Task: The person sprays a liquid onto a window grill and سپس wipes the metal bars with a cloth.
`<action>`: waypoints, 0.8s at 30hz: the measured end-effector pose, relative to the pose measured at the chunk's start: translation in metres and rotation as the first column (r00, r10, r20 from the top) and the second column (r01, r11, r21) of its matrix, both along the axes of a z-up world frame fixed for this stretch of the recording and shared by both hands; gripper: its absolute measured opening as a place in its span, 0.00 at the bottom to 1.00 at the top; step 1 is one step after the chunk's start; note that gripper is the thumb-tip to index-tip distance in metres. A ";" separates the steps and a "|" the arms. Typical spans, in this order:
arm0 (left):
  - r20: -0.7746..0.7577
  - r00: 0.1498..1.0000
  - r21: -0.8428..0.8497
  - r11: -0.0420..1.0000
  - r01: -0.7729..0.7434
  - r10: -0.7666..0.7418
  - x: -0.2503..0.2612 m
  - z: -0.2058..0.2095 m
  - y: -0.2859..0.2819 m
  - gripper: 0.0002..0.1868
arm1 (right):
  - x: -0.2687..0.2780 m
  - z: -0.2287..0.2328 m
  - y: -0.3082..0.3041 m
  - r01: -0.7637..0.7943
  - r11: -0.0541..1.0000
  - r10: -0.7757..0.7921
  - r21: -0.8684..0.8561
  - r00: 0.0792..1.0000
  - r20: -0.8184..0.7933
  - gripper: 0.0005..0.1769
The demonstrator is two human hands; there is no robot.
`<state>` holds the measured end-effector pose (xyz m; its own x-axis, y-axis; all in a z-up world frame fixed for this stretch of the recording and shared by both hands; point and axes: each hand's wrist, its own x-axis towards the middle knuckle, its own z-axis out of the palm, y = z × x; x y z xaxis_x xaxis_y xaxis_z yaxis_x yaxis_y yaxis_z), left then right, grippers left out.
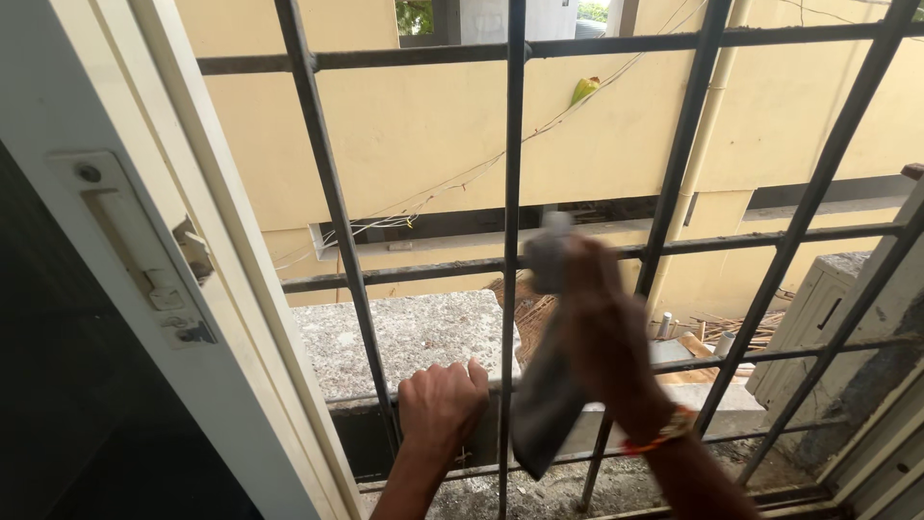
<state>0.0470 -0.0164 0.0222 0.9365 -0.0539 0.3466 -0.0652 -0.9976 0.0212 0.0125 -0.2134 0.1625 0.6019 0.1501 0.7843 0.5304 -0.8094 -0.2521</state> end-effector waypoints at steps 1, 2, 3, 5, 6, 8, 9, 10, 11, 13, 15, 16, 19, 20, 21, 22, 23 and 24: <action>0.041 0.999 0.042 0.999 0.031 -0.032 -0.002 -0.003 0.000 0.28 | -0.002 0.000 -0.011 0.048 0.999 -0.045 -0.026 0.995 0.084 0.31; 0.086 0.994 0.086 0.995 0.056 -0.063 -0.004 -0.003 0.001 0.27 | -0.006 0.001 -0.022 0.095 0.994 -0.085 -0.049 0.981 0.175 0.31; 0.129 0.987 0.130 0.988 0.079 -0.096 -0.004 -0.001 0.001 0.27 | -0.006 0.002 -0.027 0.144 0.987 -0.122 -0.066 0.957 0.265 0.30; -0.053 0.998 -0.050 0.999 0.015 -0.017 -0.001 0.006 -0.003 0.29 | 0.005 -0.003 -0.004 0.167 0.985 -0.168 0.029 0.939 0.300 0.33; -0.152 0.988 -0.139 0.990 -0.026 0.004 -0.002 0.008 -0.006 0.29 | 0.008 -0.005 0.003 0.181 0.981 -0.195 0.073 0.930 0.311 0.34; -0.183 0.983 -0.197 0.979 -0.059 0.022 0.000 0.010 -0.005 0.29 | 0.011 -0.006 0.013 0.071 0.996 -0.085 0.056 0.945 0.316 0.33; -0.198 0.980 -0.224 0.972 -0.075 0.030 0.003 0.009 -0.005 0.29 | 0.013 -0.007 0.023 0.016 0.999 -0.030 0.047 0.947 0.318 0.32; -0.072 0.997 -0.093 0.996 0.004 -0.010 0.003 0.004 -0.002 0.28 | 0.012 -0.011 0.030 -0.031 0.999 0.016 0.042 0.950 0.311 0.31; 0.049 0.996 0.047 0.997 0.066 -0.069 0.002 -0.002 0.004 0.26 | 0.010 -0.014 0.036 -0.078 0.996 0.063 0.038 0.951 0.304 0.30; 0.141 0.983 0.123 0.987 0.103 -0.120 0.006 -0.007 0.002 0.26 | 0.009 -0.009 0.024 -0.030 0.999 0.019 0.040 0.966 0.258 0.30; 0.083 0.995 -0.021 0.998 0.065 -0.063 0.008 -0.007 0.001 0.28 | 0.006 0.000 0.001 0.143 0.989 -0.147 0.039 0.975 0.168 0.31; 0.114 0.990 -0.005 0.997 0.079 -0.078 0.008 -0.007 0.000 0.28 | 0.005 0.000 -0.004 0.158 0.987 -0.162 0.038 0.961 0.226 0.28; 0.167 0.981 0.009 0.995 0.096 -0.096 0.006 -0.005 0.001 0.28 | 0.009 -0.010 -0.015 0.146 0.987 -0.158 0.060 0.910 0.383 0.23; 0.160 0.983 -0.012 0.996 0.090 -0.087 0.006 -0.003 -0.001 0.28 | 0.016 -0.019 -0.012 0.101 0.992 -0.125 0.079 0.902 0.414 0.24; 0.154 0.985 -0.033 0.996 0.085 -0.079 0.006 -0.001 -0.002 0.28 | 0.022 -0.035 -0.008 0.072 0.994 -0.101 0.084 0.908 0.406 0.25; 0.118 0.991 -0.054 0.996 0.074 -0.067 0.005 0.001 -0.002 0.28 | 0.024 -0.054 -0.005 0.062 0.995 -0.085 0.076 0.931 0.355 0.25; 0.082 0.995 -0.074 0.995 0.062 -0.056 0.003 0.002 -0.002 0.28 | 0.024 -0.076 -0.001 0.049 0.997 -0.066 0.066 0.952 0.298 0.26; 0.045 0.998 -0.095 0.994 0.052 -0.048 0.004 0.002 -0.003 0.28 | 0.023 -0.098 0.004 0.036 0.998 -0.047 0.051 0.970 0.237 0.27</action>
